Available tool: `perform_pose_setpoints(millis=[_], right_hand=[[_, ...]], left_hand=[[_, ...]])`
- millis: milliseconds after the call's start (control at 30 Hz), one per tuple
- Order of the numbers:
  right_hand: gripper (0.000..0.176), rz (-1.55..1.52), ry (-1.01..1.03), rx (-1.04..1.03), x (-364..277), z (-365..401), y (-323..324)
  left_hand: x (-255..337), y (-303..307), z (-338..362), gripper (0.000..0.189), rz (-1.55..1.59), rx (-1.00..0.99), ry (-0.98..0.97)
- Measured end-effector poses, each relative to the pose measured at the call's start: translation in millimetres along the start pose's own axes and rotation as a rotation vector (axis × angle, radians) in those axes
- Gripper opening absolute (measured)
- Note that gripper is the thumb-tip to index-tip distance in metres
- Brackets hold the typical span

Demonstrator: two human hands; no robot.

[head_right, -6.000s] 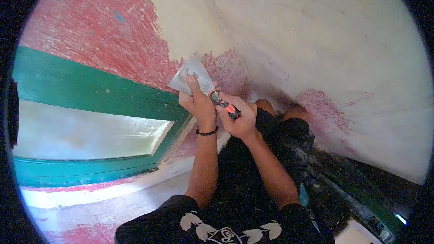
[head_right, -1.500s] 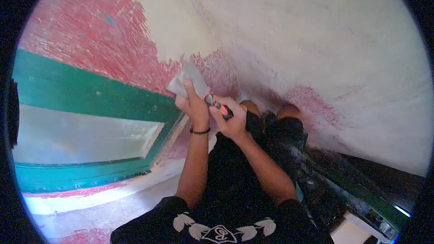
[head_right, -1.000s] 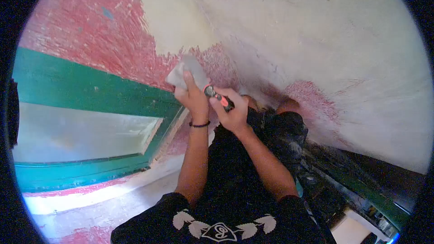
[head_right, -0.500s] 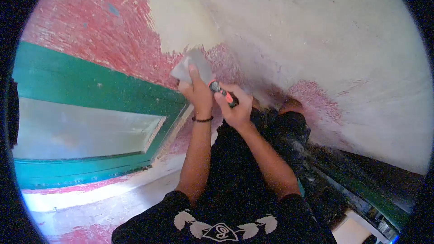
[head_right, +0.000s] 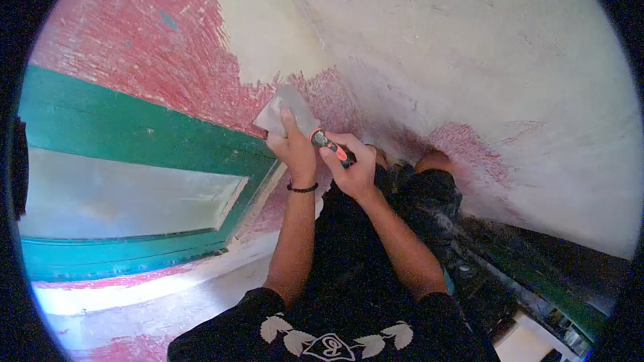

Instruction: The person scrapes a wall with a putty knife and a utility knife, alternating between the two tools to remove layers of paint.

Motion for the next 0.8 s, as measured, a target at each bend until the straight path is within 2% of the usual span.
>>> perform_pose_setpoints(millis=[200,300,500,600,700,800], right_hand=[[0.028,0.045,0.045,0.000,-9.8,-2.7,4.6],[0.027,0.017,0.089,0.022,-10.6,5.0,0.2],[0.027,0.011,0.043,0.049,-2.8,-3.7,0.5],[0.027,0.024,0.067,0.045,-8.0,-9.4,2.8],[0.028,0.069,0.074,0.002,-12.4,1.7,2.6],[0.027,0.049,0.087,0.000,-18.1,6.7,-0.8]], left_hand=[[-19.3,-0.9,1.0,0.038,0.039,-0.049,0.131],[-23.6,8.0,0.6,0.037,0.045,-0.026,0.021],[-9.8,-12.5,-9.2,0.037,0.085,-0.106,0.083],[-5.8,-13.1,-6.5,0.036,0.017,-0.107,0.112],[-7.3,1.6,1.5,0.036,-0.010,-0.054,0.054],[-11.9,4.1,3.3,0.038,0.054,-0.029,0.095]])
Point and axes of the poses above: each hand's wrist, its own z-axis away from the middle knuckle, its own y-axis out of the back of the hand, x = y × z, the point moved 8 cm from there along -z, towards the middle knuckle, and after that the axes turned 2 degrees about -y, right-handed, at the moved point
